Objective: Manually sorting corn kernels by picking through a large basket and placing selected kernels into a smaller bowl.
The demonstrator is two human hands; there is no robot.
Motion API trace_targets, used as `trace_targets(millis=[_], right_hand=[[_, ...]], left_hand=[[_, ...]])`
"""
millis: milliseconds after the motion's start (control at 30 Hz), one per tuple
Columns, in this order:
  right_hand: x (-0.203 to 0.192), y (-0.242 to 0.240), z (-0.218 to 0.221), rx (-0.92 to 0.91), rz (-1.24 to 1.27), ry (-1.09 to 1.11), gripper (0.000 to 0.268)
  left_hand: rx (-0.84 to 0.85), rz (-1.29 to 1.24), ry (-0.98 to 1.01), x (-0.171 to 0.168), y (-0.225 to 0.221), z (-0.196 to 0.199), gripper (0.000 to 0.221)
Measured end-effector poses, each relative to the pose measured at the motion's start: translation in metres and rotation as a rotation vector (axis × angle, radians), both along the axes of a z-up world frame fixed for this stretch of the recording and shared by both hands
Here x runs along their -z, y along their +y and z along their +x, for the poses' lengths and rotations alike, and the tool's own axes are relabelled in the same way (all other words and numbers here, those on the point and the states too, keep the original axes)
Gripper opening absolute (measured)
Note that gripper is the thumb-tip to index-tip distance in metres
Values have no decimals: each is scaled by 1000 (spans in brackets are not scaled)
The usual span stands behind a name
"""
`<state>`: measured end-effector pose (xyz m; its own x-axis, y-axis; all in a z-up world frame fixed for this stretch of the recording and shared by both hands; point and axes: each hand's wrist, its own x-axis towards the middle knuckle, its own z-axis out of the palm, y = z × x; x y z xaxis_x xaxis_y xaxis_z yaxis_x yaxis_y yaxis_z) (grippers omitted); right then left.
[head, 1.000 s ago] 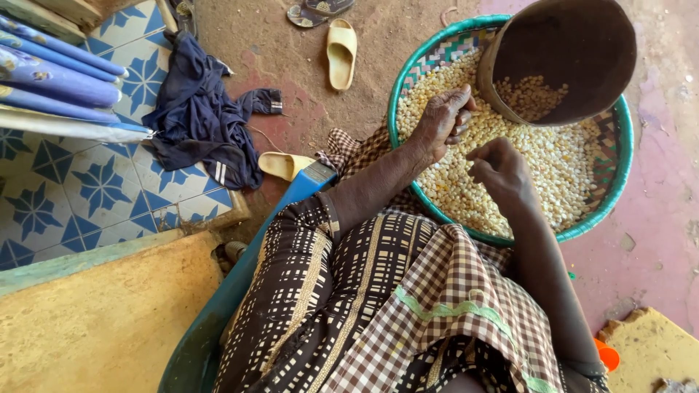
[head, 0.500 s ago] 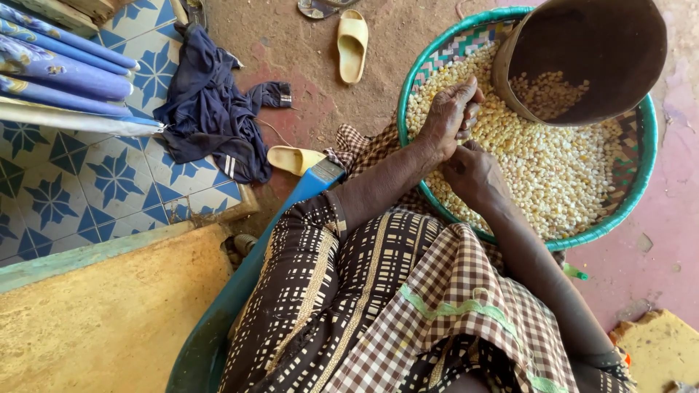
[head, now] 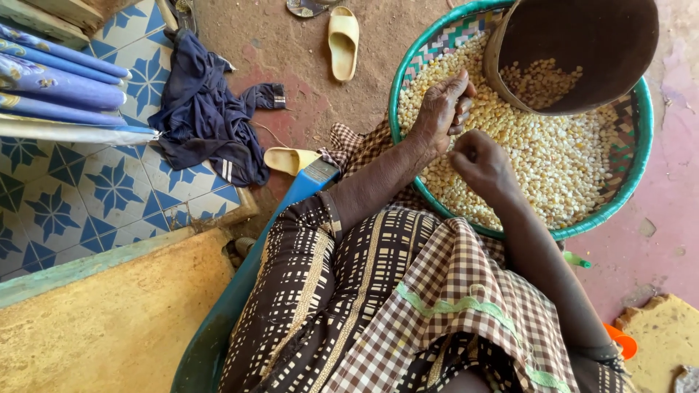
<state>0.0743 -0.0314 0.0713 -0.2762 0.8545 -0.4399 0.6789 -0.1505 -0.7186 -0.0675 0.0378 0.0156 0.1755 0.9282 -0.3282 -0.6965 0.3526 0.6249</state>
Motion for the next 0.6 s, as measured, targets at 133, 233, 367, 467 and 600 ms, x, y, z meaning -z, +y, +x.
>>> trace_targets(millis=[133, 233, 367, 467, 600], right_hand=[[-6, -8, 27, 337, -171, 499, 21], [-5, -13, 37, 97, -95, 221, 14], [5, -21, 33, -67, -47, -5, 12], [19, -22, 29, -172, 66, -75, 20], [15, -22, 25, -191, 58, -144, 21]], left_hand=[[2, 0, 25, -3, -2, 1, 33], [24, 6, 8, -2, -1, 1, 33], [17, -8, -9, 1, -2, 2, 31], [23, 0, 0, 4, -2, 2, 31], [27, -15, -3, 3, -2, 3, 32]])
